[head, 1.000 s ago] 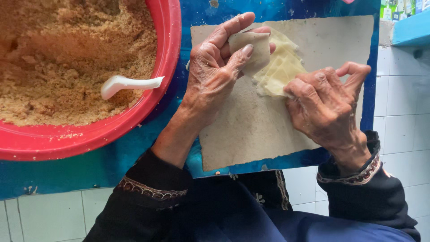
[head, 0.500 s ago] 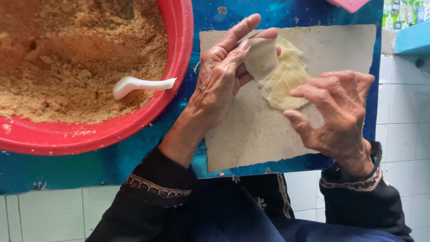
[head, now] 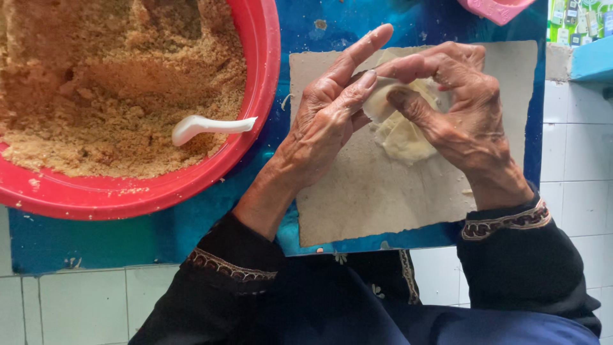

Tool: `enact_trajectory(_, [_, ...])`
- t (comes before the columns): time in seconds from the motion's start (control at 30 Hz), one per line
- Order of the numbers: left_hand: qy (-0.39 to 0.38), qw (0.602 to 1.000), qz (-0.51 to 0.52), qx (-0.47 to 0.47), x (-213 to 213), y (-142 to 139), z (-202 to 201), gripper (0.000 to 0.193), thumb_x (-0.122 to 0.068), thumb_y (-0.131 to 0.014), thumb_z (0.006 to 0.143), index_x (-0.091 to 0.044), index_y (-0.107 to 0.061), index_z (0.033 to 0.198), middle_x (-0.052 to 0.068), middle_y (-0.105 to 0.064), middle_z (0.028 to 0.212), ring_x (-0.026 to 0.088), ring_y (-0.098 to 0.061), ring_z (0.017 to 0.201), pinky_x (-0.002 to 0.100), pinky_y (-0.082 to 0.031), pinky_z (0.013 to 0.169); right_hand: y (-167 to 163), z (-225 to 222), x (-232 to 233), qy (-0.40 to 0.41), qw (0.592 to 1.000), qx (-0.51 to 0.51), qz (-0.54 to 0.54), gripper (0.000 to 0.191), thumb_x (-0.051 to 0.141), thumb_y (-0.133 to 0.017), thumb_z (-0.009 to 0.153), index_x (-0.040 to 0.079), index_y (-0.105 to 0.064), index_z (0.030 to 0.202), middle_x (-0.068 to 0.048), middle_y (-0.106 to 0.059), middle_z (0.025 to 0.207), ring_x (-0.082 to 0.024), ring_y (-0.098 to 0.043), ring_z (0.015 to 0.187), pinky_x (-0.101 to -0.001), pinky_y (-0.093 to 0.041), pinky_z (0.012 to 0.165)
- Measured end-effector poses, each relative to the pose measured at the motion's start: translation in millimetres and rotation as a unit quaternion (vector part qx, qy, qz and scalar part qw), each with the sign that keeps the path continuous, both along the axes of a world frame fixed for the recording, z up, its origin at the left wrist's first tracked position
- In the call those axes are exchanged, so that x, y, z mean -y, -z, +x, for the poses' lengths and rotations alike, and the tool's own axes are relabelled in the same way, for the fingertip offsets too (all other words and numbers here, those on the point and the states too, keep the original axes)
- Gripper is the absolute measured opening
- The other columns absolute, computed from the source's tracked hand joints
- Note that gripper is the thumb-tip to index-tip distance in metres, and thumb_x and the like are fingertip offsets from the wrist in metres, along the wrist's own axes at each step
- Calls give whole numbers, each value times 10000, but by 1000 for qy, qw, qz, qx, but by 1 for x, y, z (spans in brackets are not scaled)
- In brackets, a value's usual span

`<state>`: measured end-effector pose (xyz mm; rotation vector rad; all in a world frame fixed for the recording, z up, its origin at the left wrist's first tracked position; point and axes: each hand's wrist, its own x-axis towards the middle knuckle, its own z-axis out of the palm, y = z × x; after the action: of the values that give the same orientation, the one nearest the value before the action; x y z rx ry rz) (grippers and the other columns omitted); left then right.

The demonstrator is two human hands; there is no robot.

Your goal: The person shapes pieces of dough by hand, arranging flattened dough squares into an overlapping diamond pattern on a board on their lap. They then scoop brown coconut-sugar filling from a large red bowl with a plastic spoon onto a dough square and pinch the dough closed around the filling.

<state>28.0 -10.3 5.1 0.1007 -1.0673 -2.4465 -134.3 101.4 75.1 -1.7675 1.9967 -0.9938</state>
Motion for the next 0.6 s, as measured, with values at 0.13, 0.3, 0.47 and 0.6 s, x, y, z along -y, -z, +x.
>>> enact_trajectory(0.13, [-46,996,-72,15,-1,2,-4,631,-107,-618,1082,-101,-305,1630,98,-572,1512,179,-599,1342,364,-554,1140,8,-7,-14,39,995,93,8,225,182,-781,1043,74,-697,1221,-46,-698,1189,-111,-647,1057,-281,-537,948])
enact_trajectory(0.3, [-107,981,-145,66,-1,7,-9,518,-7,-702,1035,-22,-499,1511,97,-687,1305,152,-685,1204,306,-629,1038,14,-10,-25,37,976,213,-15,232,95,-749,1065,-8,-648,1247,-48,-689,1087,-69,-657,1001,-234,-565,950])
enact_trajectory(0.47, [-112,983,-129,68,-2,10,-9,439,3,-683,1015,-22,-553,1434,71,-713,1219,133,-717,1105,288,-653,920,13,-8,-25,52,968,244,-9,215,106,-726,1065,11,-659,1245,-32,-696,1099,-76,-655,1004,-231,-548,924])
enact_trajectory(0.6, [-130,972,-167,105,-4,5,-9,437,-2,-703,982,-16,-576,1400,70,-711,1186,124,-715,1074,278,-654,929,8,-7,-28,40,992,120,-4,203,89,-726,1053,-1,-671,1227,-53,-702,1091,-102,-639,984,-285,-513,972])
